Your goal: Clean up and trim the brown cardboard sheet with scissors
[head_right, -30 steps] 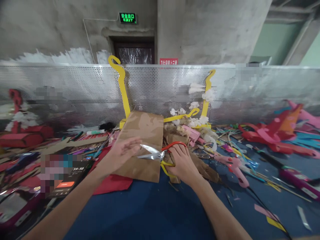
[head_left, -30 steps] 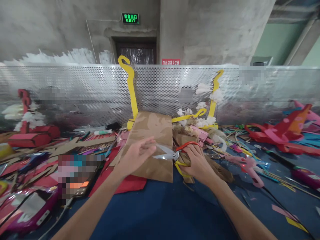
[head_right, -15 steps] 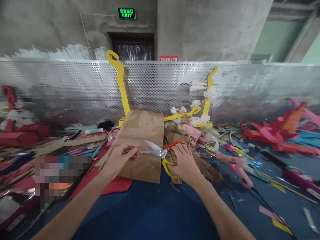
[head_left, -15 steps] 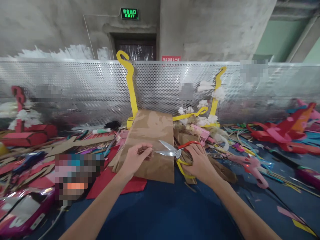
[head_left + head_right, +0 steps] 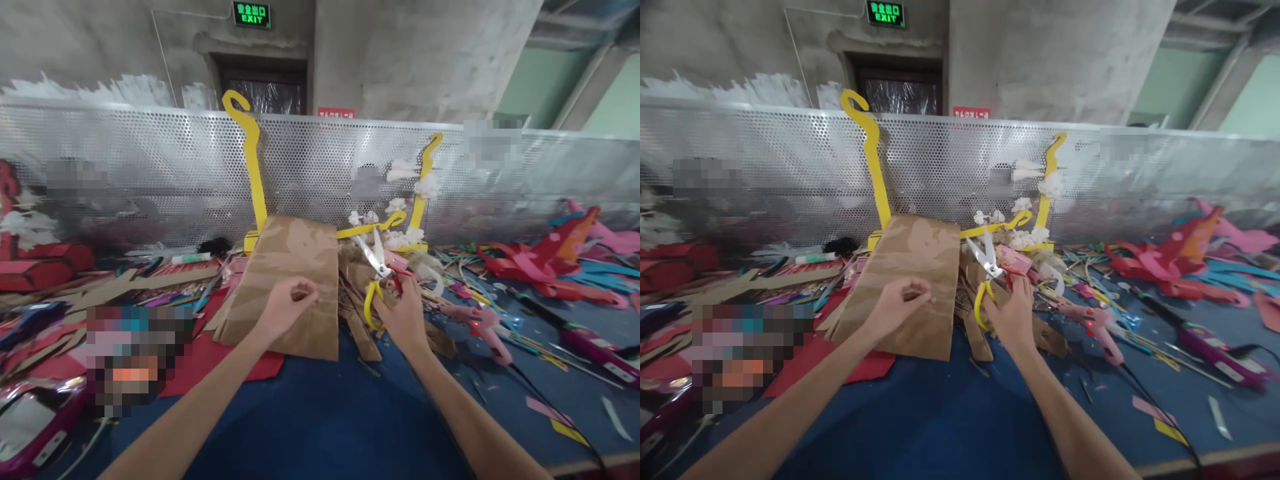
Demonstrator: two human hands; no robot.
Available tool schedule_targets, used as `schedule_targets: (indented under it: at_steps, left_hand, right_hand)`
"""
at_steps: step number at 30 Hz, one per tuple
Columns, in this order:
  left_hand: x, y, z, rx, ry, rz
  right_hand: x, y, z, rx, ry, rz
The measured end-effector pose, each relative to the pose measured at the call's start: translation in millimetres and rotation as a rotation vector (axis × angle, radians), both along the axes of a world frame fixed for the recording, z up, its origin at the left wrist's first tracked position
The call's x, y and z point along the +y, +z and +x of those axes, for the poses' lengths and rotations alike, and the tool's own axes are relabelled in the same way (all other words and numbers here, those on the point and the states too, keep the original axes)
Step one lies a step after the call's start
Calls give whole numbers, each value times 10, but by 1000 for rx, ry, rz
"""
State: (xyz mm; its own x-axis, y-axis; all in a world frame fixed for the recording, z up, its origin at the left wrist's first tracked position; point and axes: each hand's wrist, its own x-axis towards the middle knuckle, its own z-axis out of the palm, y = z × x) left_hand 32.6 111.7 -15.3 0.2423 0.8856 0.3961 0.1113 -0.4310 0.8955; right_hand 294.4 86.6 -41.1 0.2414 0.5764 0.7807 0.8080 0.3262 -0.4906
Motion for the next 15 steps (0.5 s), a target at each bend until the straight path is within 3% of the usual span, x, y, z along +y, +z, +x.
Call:
schedule_targets:
  at_steps: [6,8,11,15]
  left_hand:
    - [782,693,867,248,-72,238]
    - [935,845,1050,350,-106,265]
    - [970,935,1080,476,-130,310]
    - [742,950,724,586,-67,353]
  right_hand:
    - [109,-54,188,173,-74,39]
    - [128,-77,200,193,-81,31]
    - [146,-103,171,207,-64,-3]
    - [166,-135,107,200,-27,-38]
